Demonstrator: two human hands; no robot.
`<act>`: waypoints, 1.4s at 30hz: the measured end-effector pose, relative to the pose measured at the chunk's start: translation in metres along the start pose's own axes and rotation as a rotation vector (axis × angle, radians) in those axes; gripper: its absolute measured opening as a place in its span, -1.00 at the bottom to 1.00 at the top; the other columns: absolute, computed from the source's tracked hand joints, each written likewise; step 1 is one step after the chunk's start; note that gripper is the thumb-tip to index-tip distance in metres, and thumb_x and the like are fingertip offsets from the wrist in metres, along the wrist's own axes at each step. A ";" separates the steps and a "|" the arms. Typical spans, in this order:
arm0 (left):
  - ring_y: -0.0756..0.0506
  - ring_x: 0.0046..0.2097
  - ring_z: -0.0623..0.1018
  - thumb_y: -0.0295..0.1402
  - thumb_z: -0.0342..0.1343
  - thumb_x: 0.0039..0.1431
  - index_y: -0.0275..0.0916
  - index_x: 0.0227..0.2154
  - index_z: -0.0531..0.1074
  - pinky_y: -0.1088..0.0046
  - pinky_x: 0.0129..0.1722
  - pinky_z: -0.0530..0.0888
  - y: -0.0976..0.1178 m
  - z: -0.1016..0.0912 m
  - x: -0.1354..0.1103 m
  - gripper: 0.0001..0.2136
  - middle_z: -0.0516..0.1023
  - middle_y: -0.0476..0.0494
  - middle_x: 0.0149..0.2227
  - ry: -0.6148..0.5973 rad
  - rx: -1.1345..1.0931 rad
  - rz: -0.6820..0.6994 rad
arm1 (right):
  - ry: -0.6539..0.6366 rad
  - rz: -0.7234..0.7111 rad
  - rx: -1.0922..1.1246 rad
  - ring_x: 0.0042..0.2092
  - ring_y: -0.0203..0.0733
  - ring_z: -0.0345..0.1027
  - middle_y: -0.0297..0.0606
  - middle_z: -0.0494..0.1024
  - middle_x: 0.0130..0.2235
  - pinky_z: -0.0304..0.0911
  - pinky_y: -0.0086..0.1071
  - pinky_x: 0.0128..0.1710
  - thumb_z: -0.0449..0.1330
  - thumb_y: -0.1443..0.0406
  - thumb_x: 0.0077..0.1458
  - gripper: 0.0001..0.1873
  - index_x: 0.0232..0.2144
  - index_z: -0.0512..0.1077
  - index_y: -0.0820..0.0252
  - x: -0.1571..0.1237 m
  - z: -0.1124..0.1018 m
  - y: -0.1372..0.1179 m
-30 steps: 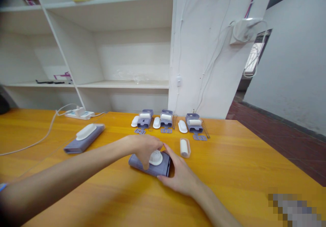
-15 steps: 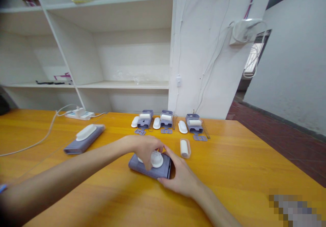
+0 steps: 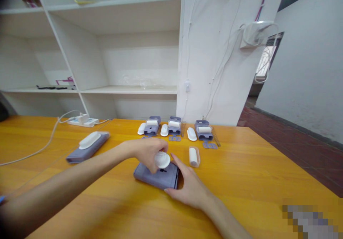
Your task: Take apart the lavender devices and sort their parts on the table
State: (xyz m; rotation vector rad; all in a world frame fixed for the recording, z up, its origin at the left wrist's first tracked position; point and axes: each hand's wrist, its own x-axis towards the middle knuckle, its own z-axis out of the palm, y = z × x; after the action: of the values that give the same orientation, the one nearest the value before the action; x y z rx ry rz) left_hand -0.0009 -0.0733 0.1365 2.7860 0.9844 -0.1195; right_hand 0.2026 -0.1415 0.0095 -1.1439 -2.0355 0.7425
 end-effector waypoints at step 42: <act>-0.26 -0.11 0.52 -0.03 0.27 -0.13 -0.27 0.05 0.05 0.25 -0.23 0.46 0.004 0.084 0.021 -0.24 0.46 -0.39 -0.08 0.760 -1.425 -0.599 | 0.470 0.049 0.027 0.19 0.02 0.11 -0.04 0.10 0.24 0.21 -0.07 0.08 0.21 0.14 0.02 -0.12 0.26 -0.14 0.14 0.003 0.022 -0.004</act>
State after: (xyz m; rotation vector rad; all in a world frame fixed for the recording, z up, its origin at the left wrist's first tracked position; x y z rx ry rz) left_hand 0.0166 -0.0808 0.0520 1.1463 1.2414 1.1266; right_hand 0.1819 -0.1439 -0.0001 -1.2224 -1.6046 0.4663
